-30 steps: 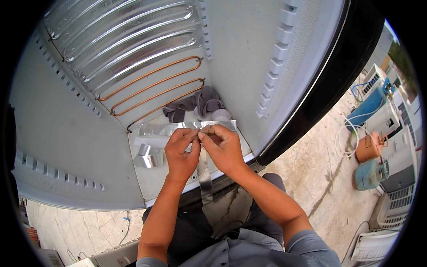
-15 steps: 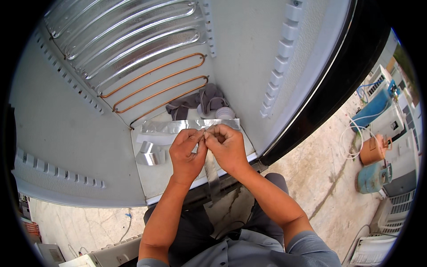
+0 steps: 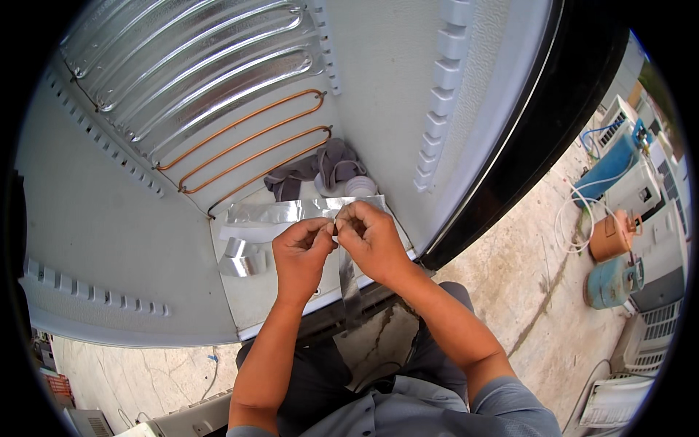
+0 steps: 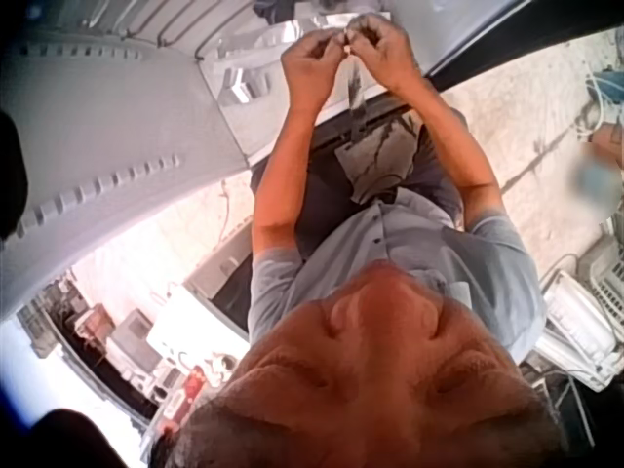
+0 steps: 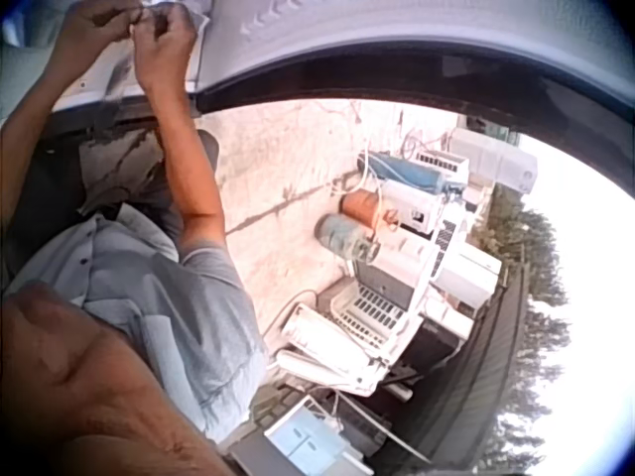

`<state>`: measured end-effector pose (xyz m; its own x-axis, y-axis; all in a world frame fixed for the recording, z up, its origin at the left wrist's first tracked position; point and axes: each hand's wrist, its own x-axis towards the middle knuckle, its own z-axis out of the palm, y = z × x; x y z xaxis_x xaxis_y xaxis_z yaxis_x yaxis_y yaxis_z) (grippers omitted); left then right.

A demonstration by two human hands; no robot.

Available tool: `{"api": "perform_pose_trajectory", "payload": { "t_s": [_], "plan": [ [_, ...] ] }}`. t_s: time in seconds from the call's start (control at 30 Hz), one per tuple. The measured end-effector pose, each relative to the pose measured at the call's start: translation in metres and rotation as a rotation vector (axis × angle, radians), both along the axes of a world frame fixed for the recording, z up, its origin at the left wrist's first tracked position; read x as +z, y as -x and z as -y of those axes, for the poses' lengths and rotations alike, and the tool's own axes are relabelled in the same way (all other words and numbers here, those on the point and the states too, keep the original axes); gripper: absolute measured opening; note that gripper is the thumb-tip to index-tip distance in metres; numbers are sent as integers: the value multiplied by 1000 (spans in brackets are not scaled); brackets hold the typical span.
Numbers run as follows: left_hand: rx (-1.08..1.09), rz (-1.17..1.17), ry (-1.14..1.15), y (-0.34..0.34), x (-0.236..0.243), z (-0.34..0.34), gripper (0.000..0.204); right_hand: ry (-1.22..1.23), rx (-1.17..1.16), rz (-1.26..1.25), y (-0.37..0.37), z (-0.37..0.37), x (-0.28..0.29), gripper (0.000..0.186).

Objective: The person retrieves a roll of silver tape from a cart, walks through an outdoor yard filled with discarded appliances, and approaches a refrigerator. They sit on the ground and apply the tape to the interior copper coils of the refrigerator.

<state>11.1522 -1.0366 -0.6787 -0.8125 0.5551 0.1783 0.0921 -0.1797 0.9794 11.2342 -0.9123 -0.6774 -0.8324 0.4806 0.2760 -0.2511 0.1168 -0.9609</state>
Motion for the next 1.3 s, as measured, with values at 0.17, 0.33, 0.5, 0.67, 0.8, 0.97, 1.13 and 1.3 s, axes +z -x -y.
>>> {"api": "perform_pose_trajectory", "payload": {
  "t_s": [0.17,0.33,0.5,0.67,0.8,0.97,1.13,1.3],
  "plan": [
    [-51,63,31,2,7,7,12,-164,22,69,-1,-4,-1,7],
    [-79,75,93,6,11,12,12,-429,28,8,-2,-8,9,10],
    [-80,61,126,7,10,15,13,-472,61,68,-4,-7,18,10],
    [-74,59,119,6,8,16,13,-474,51,56,-4,-6,16,8],
    [-86,90,129,6,10,16,14,-471,66,51,-4,-9,11,14],
    [-93,70,147,8,9,14,14,-481,78,70,-5,-10,12,14],
    [-107,100,141,9,11,14,14,-465,93,98,-5,-12,13,11],
    [-119,130,142,12,10,15,13,-452,99,113,-4,-11,15,10]
  ]
}}
